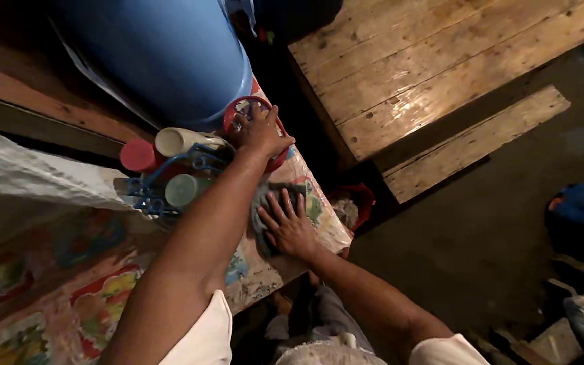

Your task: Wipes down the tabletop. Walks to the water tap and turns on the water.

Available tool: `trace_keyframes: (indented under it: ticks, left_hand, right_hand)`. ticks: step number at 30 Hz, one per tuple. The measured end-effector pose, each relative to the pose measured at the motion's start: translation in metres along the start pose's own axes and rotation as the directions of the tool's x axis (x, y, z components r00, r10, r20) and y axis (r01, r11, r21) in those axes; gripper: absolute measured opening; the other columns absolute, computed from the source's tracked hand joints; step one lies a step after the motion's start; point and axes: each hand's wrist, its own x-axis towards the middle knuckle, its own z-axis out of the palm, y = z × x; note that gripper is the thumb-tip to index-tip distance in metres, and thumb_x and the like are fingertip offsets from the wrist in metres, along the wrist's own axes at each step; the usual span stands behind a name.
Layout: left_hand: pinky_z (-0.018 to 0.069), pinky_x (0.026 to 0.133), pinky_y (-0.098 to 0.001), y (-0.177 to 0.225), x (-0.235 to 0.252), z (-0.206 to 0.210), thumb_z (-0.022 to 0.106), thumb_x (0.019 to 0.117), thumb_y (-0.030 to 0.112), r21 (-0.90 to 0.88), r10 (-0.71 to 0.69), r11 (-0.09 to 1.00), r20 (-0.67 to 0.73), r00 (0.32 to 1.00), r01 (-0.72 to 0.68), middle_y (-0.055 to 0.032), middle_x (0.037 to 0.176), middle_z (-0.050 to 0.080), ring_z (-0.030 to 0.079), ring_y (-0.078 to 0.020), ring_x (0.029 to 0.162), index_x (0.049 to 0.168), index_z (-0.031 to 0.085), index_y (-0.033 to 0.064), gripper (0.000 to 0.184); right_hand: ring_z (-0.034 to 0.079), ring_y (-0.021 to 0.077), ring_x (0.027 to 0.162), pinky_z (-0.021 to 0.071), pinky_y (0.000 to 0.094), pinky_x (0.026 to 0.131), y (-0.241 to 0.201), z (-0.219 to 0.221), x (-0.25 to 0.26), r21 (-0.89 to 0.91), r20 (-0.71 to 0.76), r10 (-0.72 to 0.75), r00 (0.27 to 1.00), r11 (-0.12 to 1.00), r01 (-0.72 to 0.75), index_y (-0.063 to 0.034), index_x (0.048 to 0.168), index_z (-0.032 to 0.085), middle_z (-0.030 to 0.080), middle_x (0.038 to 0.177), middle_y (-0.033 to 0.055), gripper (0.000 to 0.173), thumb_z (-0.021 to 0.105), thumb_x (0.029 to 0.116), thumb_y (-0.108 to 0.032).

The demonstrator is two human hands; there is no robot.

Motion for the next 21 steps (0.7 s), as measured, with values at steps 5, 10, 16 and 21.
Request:
trace_keyframes:
  ticks: [5, 10, 16, 21]
  left_hand:
    - [0.0202, 0.106, -0.0842, -0.003, -0.003, -0.001, 0.069, 0.0866, 0.064, -0.043, 0.010, 0.999, -0.015, 1.000, -0.011, -0.0253, 0.168, 0.013, 0.009, -0.0598, 0.149, 0.163, 0.027, 0.0275, 0.094]
    - [0.0186, 0.121, -0.0671, -0.019, -0.046, -0.008, 0.063, 0.0944, 0.059, -0.165, 0.266, 0.937, -0.233, 0.935, -0.308, -0.0262, 0.167, 0.018, 0.014, -0.0513, 0.153, 0.163, 0.027, 0.0147, 0.089]
    - [0.0383, 0.120, -0.0401, -0.082, -0.210, -0.023, 0.062, 0.1003, 0.038, -0.377, 0.383, 0.682, -0.547, 0.745, -0.627, -0.0193, 0.156, 0.043, 0.041, -0.0253, 0.146, 0.149, 0.047, -0.0025, 0.065]
    - [0.0550, 0.104, -0.0433, -0.194, -0.333, 0.014, 0.059, 0.1032, 0.038, -0.541, -0.008, 0.754, -0.575, 0.818, -0.373, -0.0126, 0.150, 0.052, 0.060, -0.0237, 0.129, 0.148, 0.049, 0.0076, 0.055]
  right_hand:
    - [0.032, 0.0415, 0.151, 0.0233, 0.0759, 0.115, 0.034, -0.027, -0.074, 0.017, 0.035, -0.127, 0.991, 0.992, 0.127, -0.0307, 0.153, 0.048, 0.039, 0.163, 0.0105, 0.050, 0.049, 0.1043, -0.044]
    - [0.029, 0.0545, 0.148, 0.0170, 0.0842, 0.109, 0.010, -0.011, -0.064, -0.079, -0.103, 0.267, 0.958, 0.958, -0.276, -0.0162, 0.153, 0.050, 0.036, 0.161, 0.0242, 0.055, 0.047, 0.1033, -0.040]
    - [0.034, 0.0481, 0.148, 0.0222, 0.0782, 0.113, -0.098, 0.019, -0.039, 0.158, 0.137, -0.130, 0.982, 0.981, 0.108, -0.0139, 0.151, 0.052, 0.043, 0.159, 0.0185, 0.052, 0.053, 0.1029, -0.033]
    - [0.034, 0.0397, 0.151, 0.0240, 0.0725, 0.117, -0.078, 0.023, -0.022, 0.238, 0.130, -0.376, 0.917, 0.910, 0.339, -0.0207, 0.150, 0.054, 0.043, 0.161, 0.0097, 0.049, 0.057, 0.1019, -0.029]
